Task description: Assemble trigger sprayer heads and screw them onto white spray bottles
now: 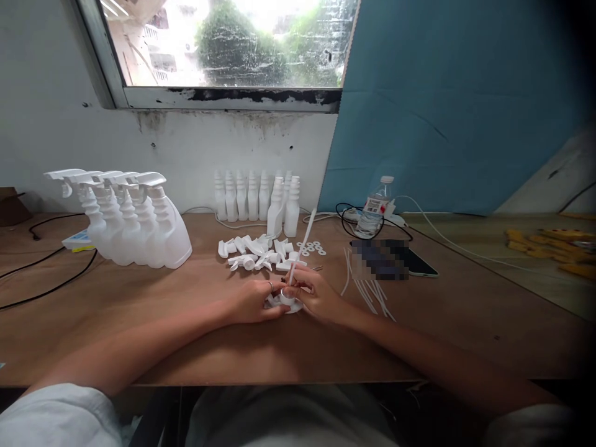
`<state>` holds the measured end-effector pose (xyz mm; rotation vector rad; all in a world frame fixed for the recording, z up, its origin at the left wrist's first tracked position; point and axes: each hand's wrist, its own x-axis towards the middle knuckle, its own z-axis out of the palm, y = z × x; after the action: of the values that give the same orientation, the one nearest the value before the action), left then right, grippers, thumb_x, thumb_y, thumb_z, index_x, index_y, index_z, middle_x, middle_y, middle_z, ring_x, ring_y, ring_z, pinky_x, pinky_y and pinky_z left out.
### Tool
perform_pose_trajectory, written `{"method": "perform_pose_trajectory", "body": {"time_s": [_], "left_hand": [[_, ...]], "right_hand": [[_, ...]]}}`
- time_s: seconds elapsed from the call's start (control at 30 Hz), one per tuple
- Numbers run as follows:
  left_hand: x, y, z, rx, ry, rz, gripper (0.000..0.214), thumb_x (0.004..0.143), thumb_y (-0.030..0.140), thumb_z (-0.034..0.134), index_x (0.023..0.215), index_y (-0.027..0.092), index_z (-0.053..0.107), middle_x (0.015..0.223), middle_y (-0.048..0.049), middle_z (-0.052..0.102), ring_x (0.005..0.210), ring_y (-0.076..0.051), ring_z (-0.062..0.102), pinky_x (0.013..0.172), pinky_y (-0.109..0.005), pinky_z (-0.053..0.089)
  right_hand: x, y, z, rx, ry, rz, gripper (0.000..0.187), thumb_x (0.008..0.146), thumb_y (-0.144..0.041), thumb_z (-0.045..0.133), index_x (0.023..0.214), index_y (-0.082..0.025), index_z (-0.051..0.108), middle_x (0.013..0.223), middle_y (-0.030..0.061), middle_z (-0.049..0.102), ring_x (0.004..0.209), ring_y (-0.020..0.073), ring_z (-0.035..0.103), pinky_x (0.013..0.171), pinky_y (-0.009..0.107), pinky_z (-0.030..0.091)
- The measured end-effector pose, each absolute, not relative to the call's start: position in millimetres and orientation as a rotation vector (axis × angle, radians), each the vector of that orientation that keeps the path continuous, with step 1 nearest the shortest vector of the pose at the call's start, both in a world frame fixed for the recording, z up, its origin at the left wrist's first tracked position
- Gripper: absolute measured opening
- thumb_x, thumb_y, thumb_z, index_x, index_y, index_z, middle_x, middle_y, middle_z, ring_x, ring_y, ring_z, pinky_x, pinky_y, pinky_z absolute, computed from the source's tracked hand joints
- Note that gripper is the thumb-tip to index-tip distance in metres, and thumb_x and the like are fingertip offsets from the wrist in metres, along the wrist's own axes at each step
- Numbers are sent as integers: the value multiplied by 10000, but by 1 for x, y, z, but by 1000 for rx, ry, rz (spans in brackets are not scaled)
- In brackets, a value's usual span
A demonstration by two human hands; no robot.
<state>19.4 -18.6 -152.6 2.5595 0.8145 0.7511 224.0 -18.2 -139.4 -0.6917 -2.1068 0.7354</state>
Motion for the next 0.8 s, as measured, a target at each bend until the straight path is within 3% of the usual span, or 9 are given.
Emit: {"method": "perform_pose_trajectory", "body": {"time_s": [0.13,0.2,0.27,0.33,0.43,0.5,0.6,0.7,0.8], "left_hand": [[18,-17,-149,2475,830,716,347,859,384,582,1151,197,574,830,-8,661,696,-131,598,635,-223,438],[17,-17,-148,2370,821,770,385,859,393,590,1182,198,513,810,6,632,685,-120,571,634,-219,425],[16,-18,-147,2183,811,846,460,858,410,601,1219,193,413,757,23,594,657,-111,543,601,-208,405],[17,-19,-144,1998,792,886,475,854,437,613,1173,187,364,723,33,553,615,-95,505,544,-189,366],[24,-12,-136,1841,628,794,443,837,492,609,1033,204,335,701,47,496,538,-66,419,482,-169,309],[31,2,-125,1797,476,635,452,816,500,609,1012,218,315,705,50,502,527,-68,420,483,-171,342],[43,41,-102,1881,500,537,369,842,468,529,1051,207,372,814,-23,619,628,-129,568,532,-216,439],[51,94,-78,2100,1077,1155,343,927,478,346,987,162,467,918,-95,660,788,-167,642,676,-264,500],[53,144,-68,2044,1419,1368,468,867,476,528,1162,124,438,1228,-188,564,1108,-236,573,899,-323,457]], "right_hand": [[226,-15,-136,-694,-2131,714,287,930,-378,536,736,-167,558,804,42,529,778,150,511,624,248,442],[229,-15,-135,-642,-2138,612,203,940,-346,518,848,-175,579,875,56,549,803,151,530,667,264,470],[234,-15,-134,-608,-2095,406,143,934,-280,513,1032,-186,559,985,80,542,810,151,539,698,291,489],[240,-13,-133,-556,-2124,122,274,921,-199,493,1195,-200,501,1091,111,533,879,173,555,754,334,500],[252,-5,-128,-341,-2358,-295,387,920,-125,440,1278,-259,498,1176,104,580,1031,213,565,868,411,474],[261,1,-123,-229,-2432,-419,367,941,-134,430,1269,-267,527,1133,83,640,1023,213,591,881,425,459],[274,8,-114,-280,-2370,-408,303,948,-194,483,1241,-226,554,1046,91,686,953,217,632,836,413,471],[284,9,-101,-410,-2168,-336,321,894,-270,595,1210,-227,565,1045,107,688,932,254,642,799,428,485],[288,7,-80,-510,-1866,8,418,804,-342,713,1172,-246,541,1097,97,656,995,269,628,863,445,490]]}}
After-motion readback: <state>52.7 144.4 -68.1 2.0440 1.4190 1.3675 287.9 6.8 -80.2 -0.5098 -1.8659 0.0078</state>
